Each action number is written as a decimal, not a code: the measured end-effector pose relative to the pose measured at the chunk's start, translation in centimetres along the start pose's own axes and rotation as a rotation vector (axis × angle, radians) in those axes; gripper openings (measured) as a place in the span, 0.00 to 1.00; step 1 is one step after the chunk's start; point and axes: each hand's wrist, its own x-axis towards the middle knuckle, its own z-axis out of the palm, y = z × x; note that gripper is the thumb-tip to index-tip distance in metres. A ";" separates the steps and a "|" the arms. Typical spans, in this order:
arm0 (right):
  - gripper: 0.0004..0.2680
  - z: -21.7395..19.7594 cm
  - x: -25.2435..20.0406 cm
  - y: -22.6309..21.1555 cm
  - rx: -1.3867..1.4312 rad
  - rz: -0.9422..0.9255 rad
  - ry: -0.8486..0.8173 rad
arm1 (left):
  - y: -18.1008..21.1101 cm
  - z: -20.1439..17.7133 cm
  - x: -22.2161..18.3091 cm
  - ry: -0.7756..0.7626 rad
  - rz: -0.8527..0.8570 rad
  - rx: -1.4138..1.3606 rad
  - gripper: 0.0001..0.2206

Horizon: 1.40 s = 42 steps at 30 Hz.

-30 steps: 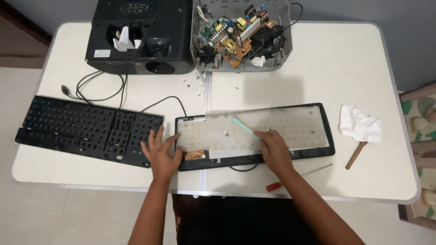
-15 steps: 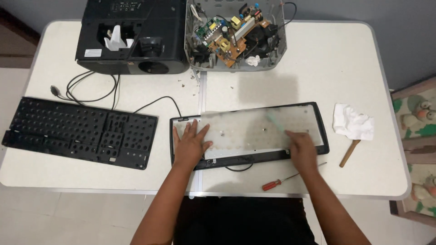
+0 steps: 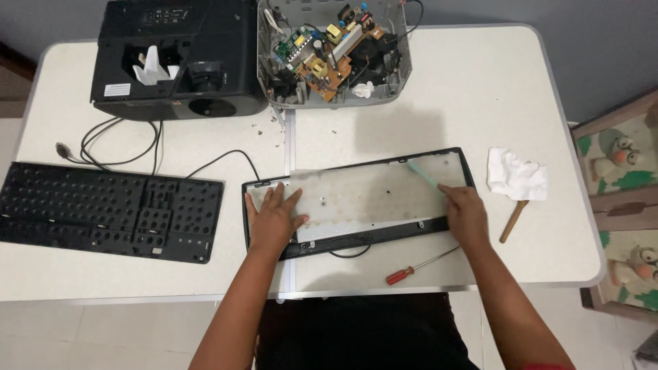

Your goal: Disassembling a computer keyboard and cleaning the internal membrane with a brush

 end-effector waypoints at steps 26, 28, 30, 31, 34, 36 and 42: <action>0.10 0.0 -5.0 -6.1 0.038 -0.171 -0.025 | -0.3 0.5 0.1 0.009 0.008 0.013 0.30; 0.11 -0.7 -4.7 -3.5 0.044 -0.126 -0.036 | -0.3 0.2 0.0 0.002 -0.002 0.004 0.30; 0.16 -2.2 -4.3 0.6 0.033 -0.101 0.033 | -0.1 0.0 -0.1 0.001 -0.010 -0.059 0.30; 0.16 -4.2 -4.7 -0.8 0.029 -0.103 0.030 | -0.1 0.1 -0.3 0.000 -0.011 -0.064 0.30; 0.16 -6.2 -4.7 -1.8 -0.034 -0.047 0.119 | -0.2 0.0 -0.4 0.017 -0.006 -0.104 0.30; 0.14 -2.4 -3.9 2.1 0.086 -0.063 0.222 | -0.1 -0.1 -0.4 0.014 -0.010 -0.123 0.30; 0.12 2.4 -4.2 -9.4 0.015 -0.341 -0.070 | 0.1 -0.6 -0.5 -0.005 -0.007 -0.090 0.31</action>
